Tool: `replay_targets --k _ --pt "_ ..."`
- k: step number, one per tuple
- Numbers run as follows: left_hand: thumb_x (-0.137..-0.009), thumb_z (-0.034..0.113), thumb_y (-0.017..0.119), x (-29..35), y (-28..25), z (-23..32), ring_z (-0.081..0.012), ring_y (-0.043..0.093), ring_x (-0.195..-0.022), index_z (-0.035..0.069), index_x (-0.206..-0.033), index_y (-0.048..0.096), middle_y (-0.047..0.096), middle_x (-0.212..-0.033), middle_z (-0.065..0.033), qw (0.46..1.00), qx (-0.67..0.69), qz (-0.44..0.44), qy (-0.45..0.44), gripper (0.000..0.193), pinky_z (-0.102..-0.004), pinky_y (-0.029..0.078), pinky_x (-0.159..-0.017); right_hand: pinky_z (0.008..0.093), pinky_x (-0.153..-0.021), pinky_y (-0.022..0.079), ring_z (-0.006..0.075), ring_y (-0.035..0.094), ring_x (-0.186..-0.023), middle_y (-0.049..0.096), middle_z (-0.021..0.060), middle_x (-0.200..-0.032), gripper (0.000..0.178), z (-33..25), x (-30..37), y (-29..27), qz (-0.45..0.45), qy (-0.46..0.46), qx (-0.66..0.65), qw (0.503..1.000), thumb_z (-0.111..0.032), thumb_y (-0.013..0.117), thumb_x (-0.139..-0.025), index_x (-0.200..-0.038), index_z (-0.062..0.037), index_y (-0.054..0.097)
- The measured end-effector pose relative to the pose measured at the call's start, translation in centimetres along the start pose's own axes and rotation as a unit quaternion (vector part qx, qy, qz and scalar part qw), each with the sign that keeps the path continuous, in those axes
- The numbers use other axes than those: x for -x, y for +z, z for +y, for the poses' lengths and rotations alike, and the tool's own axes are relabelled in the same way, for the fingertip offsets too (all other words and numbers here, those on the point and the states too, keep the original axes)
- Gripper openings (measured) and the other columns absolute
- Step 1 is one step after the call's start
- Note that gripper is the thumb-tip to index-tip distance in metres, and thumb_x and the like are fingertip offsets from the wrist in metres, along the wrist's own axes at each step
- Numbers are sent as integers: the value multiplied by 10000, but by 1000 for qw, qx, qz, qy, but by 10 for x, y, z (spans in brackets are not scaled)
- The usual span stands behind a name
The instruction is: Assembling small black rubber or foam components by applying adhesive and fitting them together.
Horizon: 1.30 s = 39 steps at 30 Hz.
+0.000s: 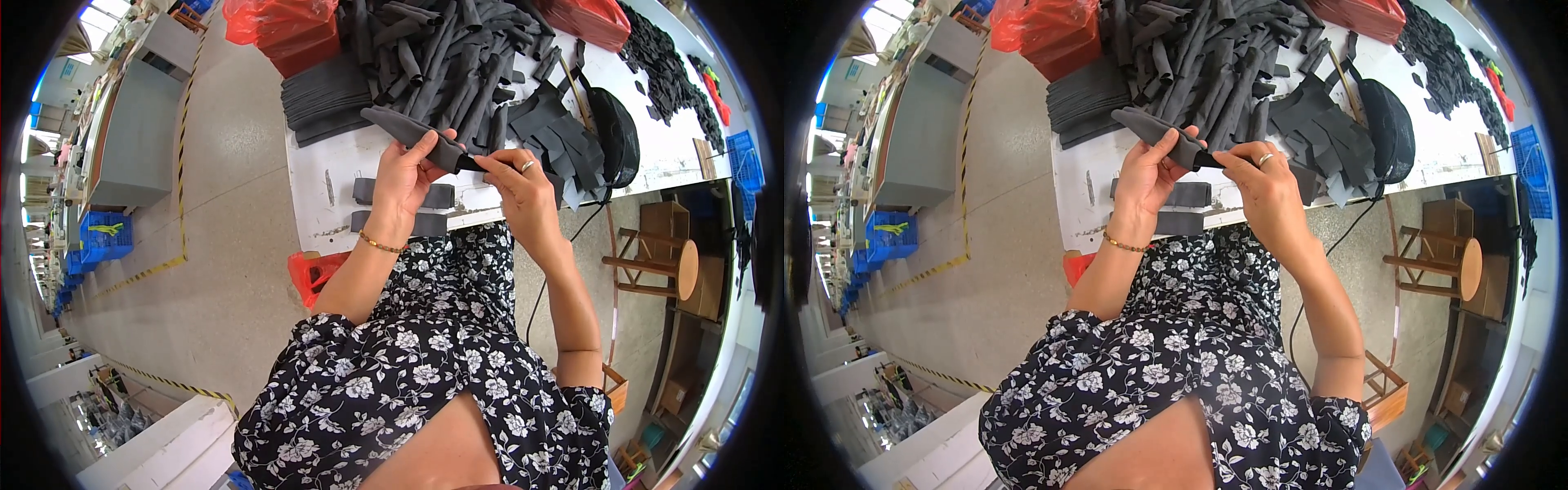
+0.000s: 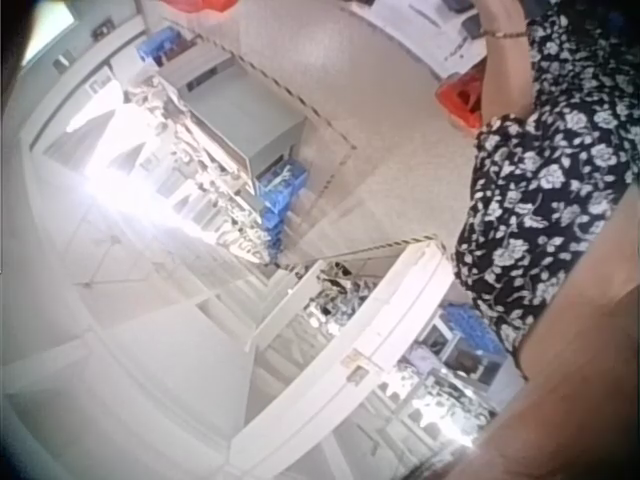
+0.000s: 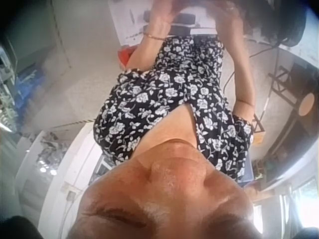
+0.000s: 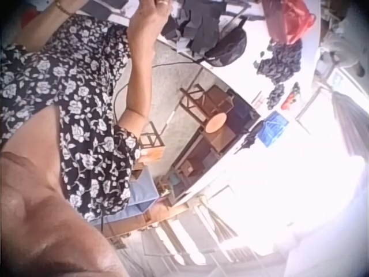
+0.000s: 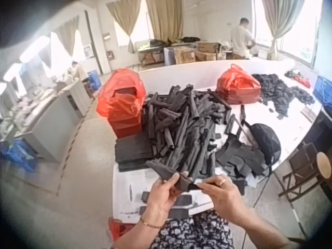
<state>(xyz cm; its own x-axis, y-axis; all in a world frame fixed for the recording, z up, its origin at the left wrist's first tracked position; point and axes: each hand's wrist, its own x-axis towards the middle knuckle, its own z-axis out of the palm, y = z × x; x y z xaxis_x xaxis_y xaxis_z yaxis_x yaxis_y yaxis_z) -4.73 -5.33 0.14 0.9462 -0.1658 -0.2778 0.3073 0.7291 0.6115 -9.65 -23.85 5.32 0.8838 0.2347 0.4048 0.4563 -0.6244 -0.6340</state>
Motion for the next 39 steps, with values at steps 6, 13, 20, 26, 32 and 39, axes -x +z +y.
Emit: replay_targets --k 6,13,20,26,32,39 --pt "-934 116 628 8 8 0 -259 701 -902 6 -1067 546 670 -1080 -199 1000 -5 1 19 191 -361 627 -770 371 -794 465 271 561 -883 602 80 -994 328 -1 -2 -1 26 -80 129 988 34 625 -768 -1080 -46 688" --pt "-941 78 604 25 39 -5 -253 701 -882 -9 -1066 494 669 -1046 -210 992 -36 25 120 188 -370 630 -749 396 -804 457 263 562 -896 580 81 -1015 383 -6 0 5 74 -125 195 970 4 634 -780 -1162 -11 625" --pt "-953 96 594 38 50 -5 -284 649 -1060 1 -1199 438 634 -1128 -218 977 -40 12 208 307 -404 583 -887 408 -864 467 308 583 -1022 605 106 -1150 534 -14 3 16 127 -92 85 984 -18 742 -747 -1243 -32 545" --pt "-1003 236 531 18 38 -17 -298 513 -1254 56 -1101 573 678 -1035 -144 964 21 -217 153 210 -446 389 -1067 450 -864 452 348 563 -1007 586 142 -1191 545 -20 9 16 96 -86 121 984 -3 777 -666 -1150 -34 530" --pt "-1000 224 543 22 41 -29 -262 566 -1186 37 -1060 604 679 -1023 -164 968 18 -185 171 205 -423 397 -1054 440 -794 472 341 568 -919 608 145 -1090 436 -9 9 17 76 -92 76 990 73 717 -660 -1045 -37 542" --pt "-993 189 549 22 34 -18 -256 642 -1052 5 -1141 596 676 -1088 -181 980 71 -131 129 240 -376 479 -978 419 -790 480 335 590 -908 644 128 -1048 389 -19 -3 36 104 -120 91 983 62 729 -669 -1004 -41 560"
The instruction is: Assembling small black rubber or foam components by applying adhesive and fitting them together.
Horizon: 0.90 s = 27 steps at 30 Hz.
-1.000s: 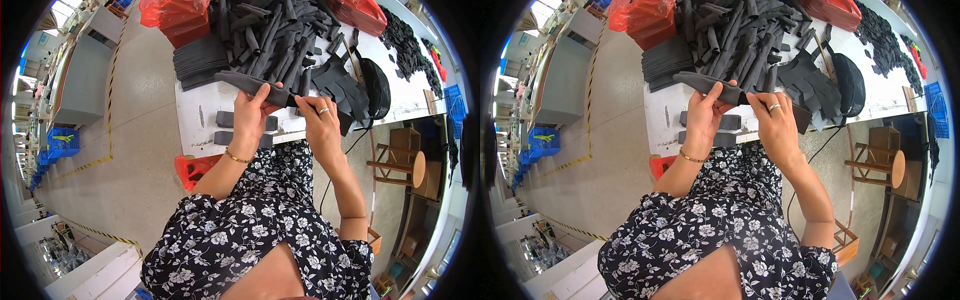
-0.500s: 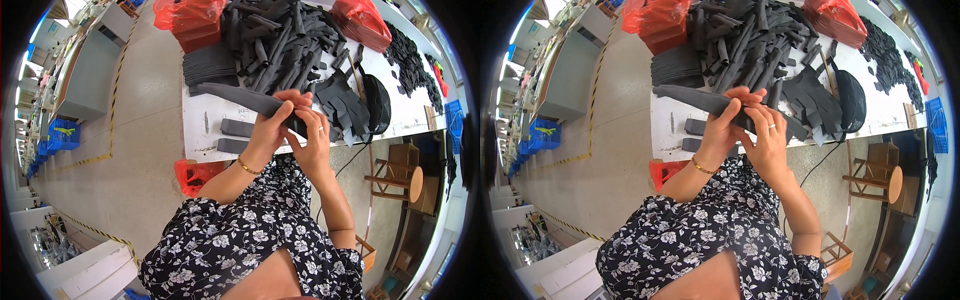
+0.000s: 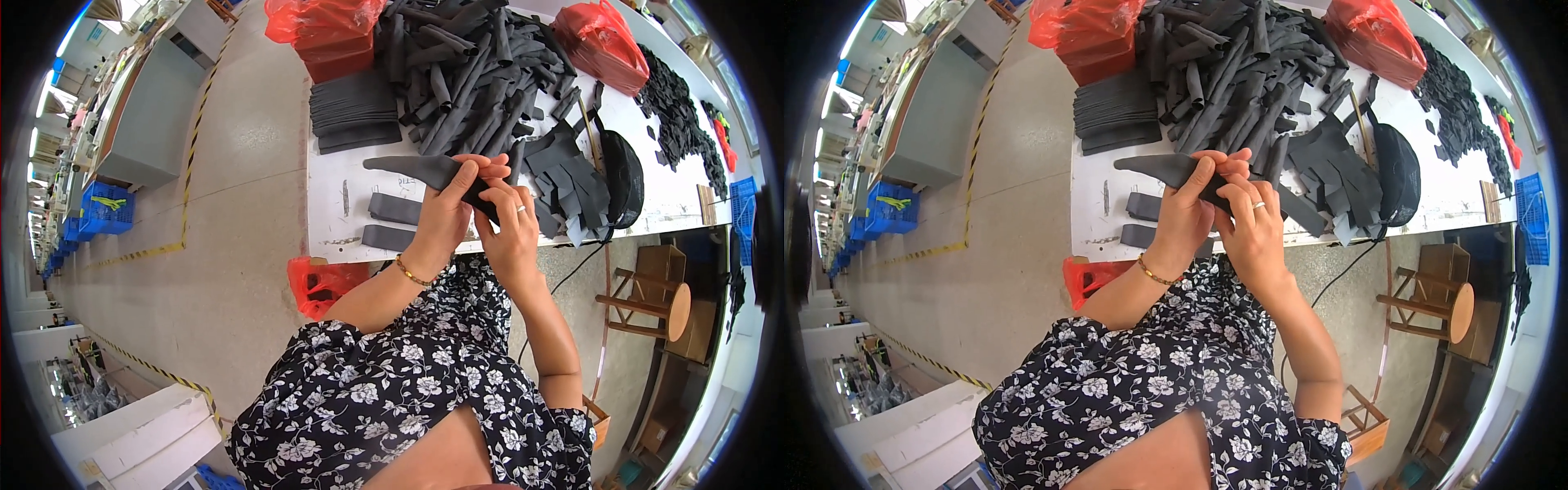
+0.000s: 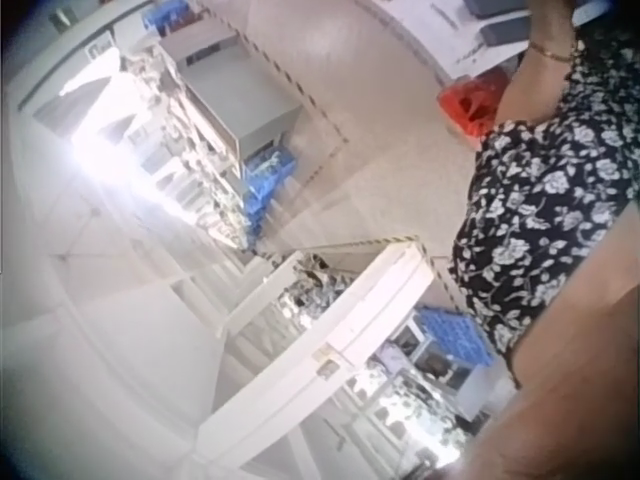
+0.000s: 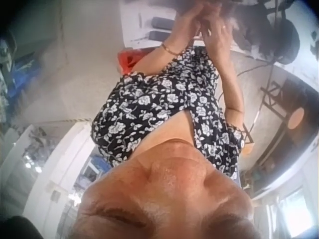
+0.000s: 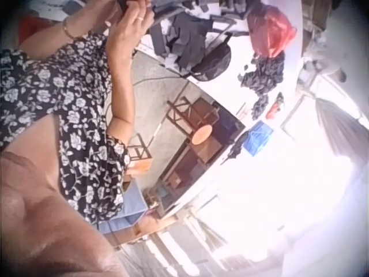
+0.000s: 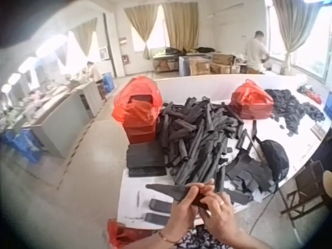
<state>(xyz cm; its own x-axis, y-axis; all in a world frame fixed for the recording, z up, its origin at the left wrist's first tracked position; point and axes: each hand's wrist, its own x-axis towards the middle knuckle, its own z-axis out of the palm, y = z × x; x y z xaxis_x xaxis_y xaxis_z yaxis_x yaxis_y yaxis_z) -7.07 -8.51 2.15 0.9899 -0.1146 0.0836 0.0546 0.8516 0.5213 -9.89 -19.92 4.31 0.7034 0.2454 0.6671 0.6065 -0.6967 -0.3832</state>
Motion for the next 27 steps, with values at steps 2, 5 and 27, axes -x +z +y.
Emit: replay_targets --k 2,5,27 --pt "-1001 205 533 0 5 13 -269 620 -1098 16 -1132 588 682 -1081 -172 999 2 30 -13 237 -387 472 -988 418 -778 476 318 589 -906 635 121 -1049 409 3 0 -3 -6 -11 14 1000 56 732 -647 -1003 -45 559" --pt "-1008 230 517 1 3 5 -294 603 -1142 26 -1147 573 683 -1104 -176 1000 -21 18 8 253 -403 470 -1004 422 -791 480 326 593 -909 635 123 -1045 421 1 3 -7 -21 -12 6 1000 62 732 -641 -1011 -45 563" --pt "-993 257 543 4 7 14 -308 587 -1176 -13 -1254 550 636 -1198 -190 996 72 45 -15 375 -417 462 -1021 414 -712 518 336 604 -890 578 136 -1066 324 18 2 -31 -112 -31 -21 993 4 741 -740 -1015 -25 573"
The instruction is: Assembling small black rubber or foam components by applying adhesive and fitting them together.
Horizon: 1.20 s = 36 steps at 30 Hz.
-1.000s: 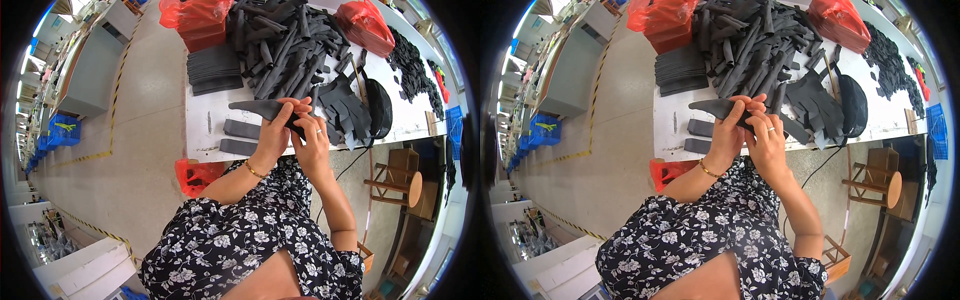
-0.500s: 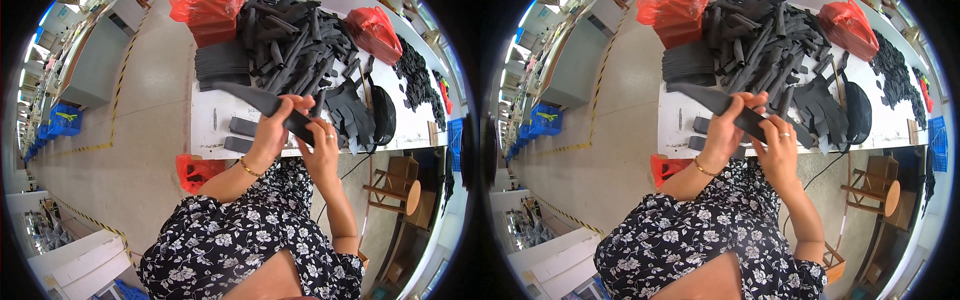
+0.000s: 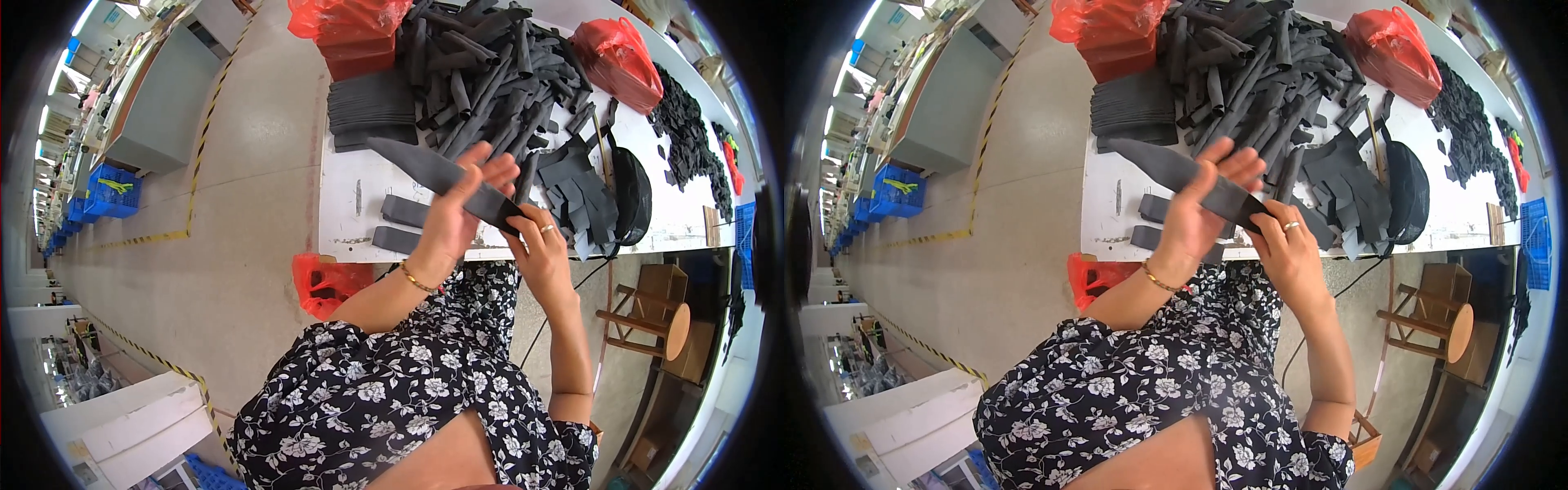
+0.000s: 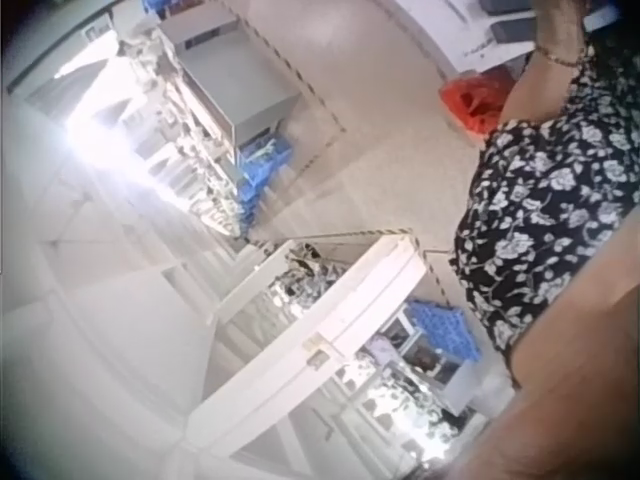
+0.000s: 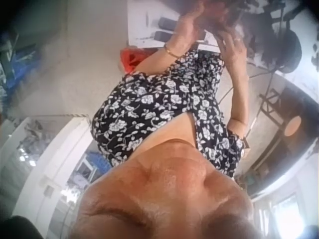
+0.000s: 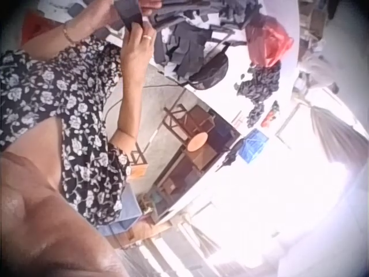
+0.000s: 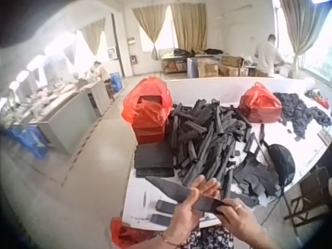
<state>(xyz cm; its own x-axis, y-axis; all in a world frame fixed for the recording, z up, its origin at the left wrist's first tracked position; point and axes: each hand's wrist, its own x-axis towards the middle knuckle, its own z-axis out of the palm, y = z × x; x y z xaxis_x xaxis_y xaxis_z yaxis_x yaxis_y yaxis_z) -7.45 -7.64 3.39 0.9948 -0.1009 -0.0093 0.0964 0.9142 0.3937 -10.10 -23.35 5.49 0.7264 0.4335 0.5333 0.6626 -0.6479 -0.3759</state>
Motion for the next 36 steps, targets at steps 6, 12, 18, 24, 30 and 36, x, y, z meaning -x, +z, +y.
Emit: replay_targets --k 6,12,18,24,30,36 --pt "-1024 261 471 8 14 -12 -344 626 -1104 4 -1188 552 677 -1081 -180 995 -56 -60 51 315 -461 451 -1026 365 -596 499 276 587 -721 576 121 -976 282 -4 -9 -6 60 -114 2 992 78 732 -663 -902 9 599" --pt "-1028 262 466 18 11 -27 -325 580 -1190 16 -1171 565 683 -1079 -162 990 -78 -96 65 301 -429 427 -1050 360 -580 492 264 593 -711 583 125 -965 283 -5 -6 2 84 -130 -8 988 87 714 -632 -892 28 617" --pt "-1028 269 469 21 12 -28 -302 532 -1250 26 -1155 583 665 -1123 -165 994 -64 -73 50 296 -405 422 -1044 364 -599 506 271 602 -729 580 129 -954 273 -4 -9 7 84 -136 -11 987 80 718 -629 -874 33 607" --pt "-1021 275 481 22 8 -31 -269 518 -1253 35 -1153 593 630 -1201 -184 995 -50 -74 36 296 -387 413 -1046 382 -632 525 309 618 -748 605 136 -938 238 -6 -9 10 92 -130 -9 987 87 712 -658 -869 31 621" --pt "-1018 300 483 16 0 -29 -276 540 -1226 38 -1151 598 593 -1277 -202 995 -47 -85 17 315 -393 420 -1044 392 -666 534 305 627 -807 584 140 -950 217 -2 -8 13 60 -136 -6 989 67 697 -676 -873 47 607" --pt "-1017 354 456 3 9 -7 -288 460 -1320 -2 -1185 593 495 -1404 -178 996 -75 -47 27 417 -400 384 -1088 327 -895 465 244 572 -1062 595 116 -1131 198 -27 -19 28 95 212 -327 916 -56 749 -784 -936 21 648"
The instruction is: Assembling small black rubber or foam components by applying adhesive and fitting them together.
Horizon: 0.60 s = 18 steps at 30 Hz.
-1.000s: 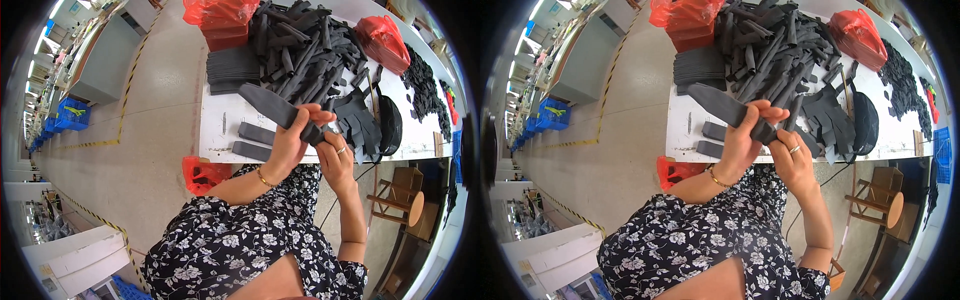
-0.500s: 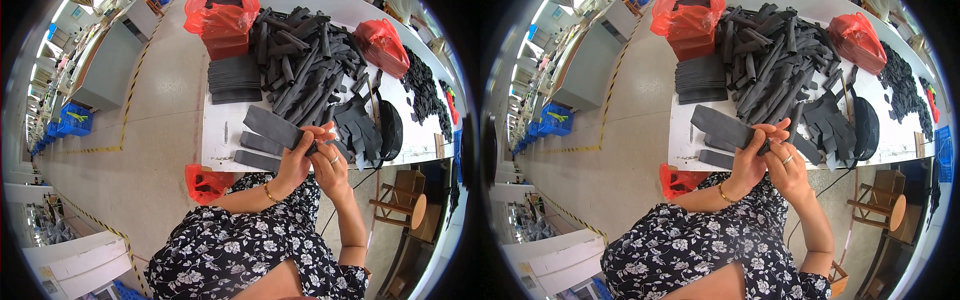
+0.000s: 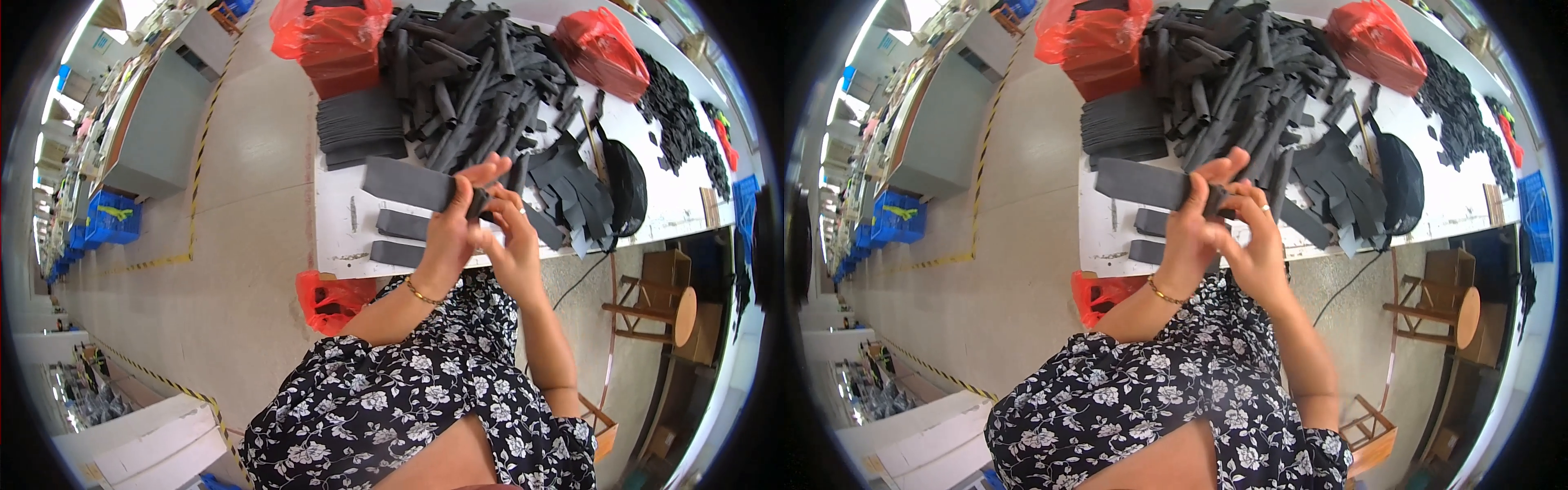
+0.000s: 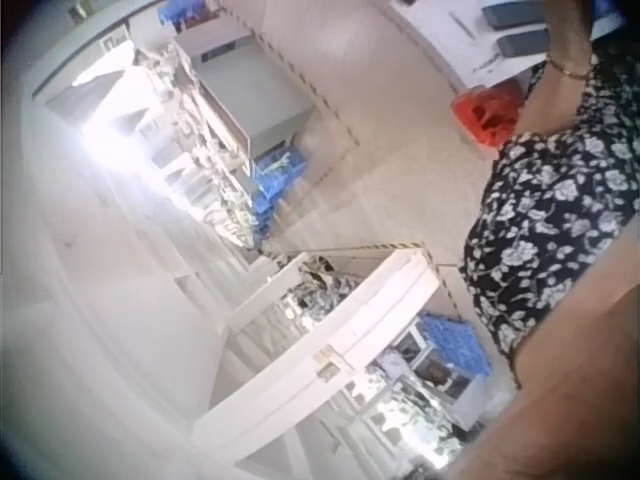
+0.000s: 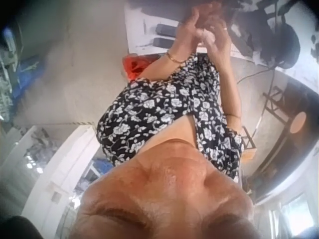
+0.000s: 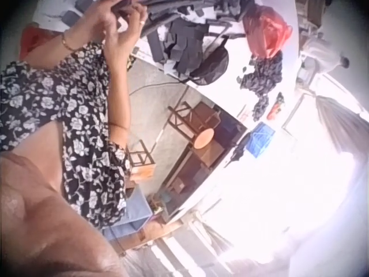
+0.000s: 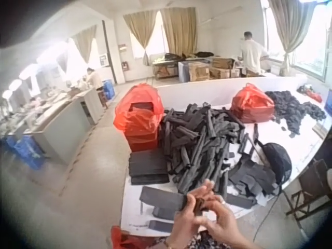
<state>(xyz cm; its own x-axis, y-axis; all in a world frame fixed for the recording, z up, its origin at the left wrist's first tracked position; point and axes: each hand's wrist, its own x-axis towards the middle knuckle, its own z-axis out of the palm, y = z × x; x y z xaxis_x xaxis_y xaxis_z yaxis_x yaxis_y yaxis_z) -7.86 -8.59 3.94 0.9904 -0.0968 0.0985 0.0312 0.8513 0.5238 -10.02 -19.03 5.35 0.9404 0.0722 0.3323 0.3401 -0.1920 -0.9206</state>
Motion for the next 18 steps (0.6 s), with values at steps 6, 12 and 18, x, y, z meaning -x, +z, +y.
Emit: replay_targets --k 6,12,18 --pt "-1015 383 422 -22 -26 35 -250 245 -1454 137 -1187 588 493 -1438 -64 987 1 -92 130 344 -577 261 -1136 251 -807 453 106 553 -859 593 31 -980 76 38 13 -27 235 97 -247 935 -87 648 -912 -872 -23 655" --pt "-1006 370 451 -19 -27 30 -291 213 -1462 168 -1167 611 491 -1440 -60 981 -45 -163 97 304 -610 259 -1132 253 -748 489 127 617 -885 653 54 -1009 239 -10 -6 -4 107 101 -248 957 -212 587 -976 -1074 2 632" --pt "-1004 407 445 -14 -28 31 -355 222 -1448 231 -1231 605 433 -1474 -135 971 -50 -233 24 329 -601 314 -1107 288 -617 473 197 599 -725 636 74 -828 158 -4 0 2 106 -186 80 974 43 718 -792 -923 3 641"
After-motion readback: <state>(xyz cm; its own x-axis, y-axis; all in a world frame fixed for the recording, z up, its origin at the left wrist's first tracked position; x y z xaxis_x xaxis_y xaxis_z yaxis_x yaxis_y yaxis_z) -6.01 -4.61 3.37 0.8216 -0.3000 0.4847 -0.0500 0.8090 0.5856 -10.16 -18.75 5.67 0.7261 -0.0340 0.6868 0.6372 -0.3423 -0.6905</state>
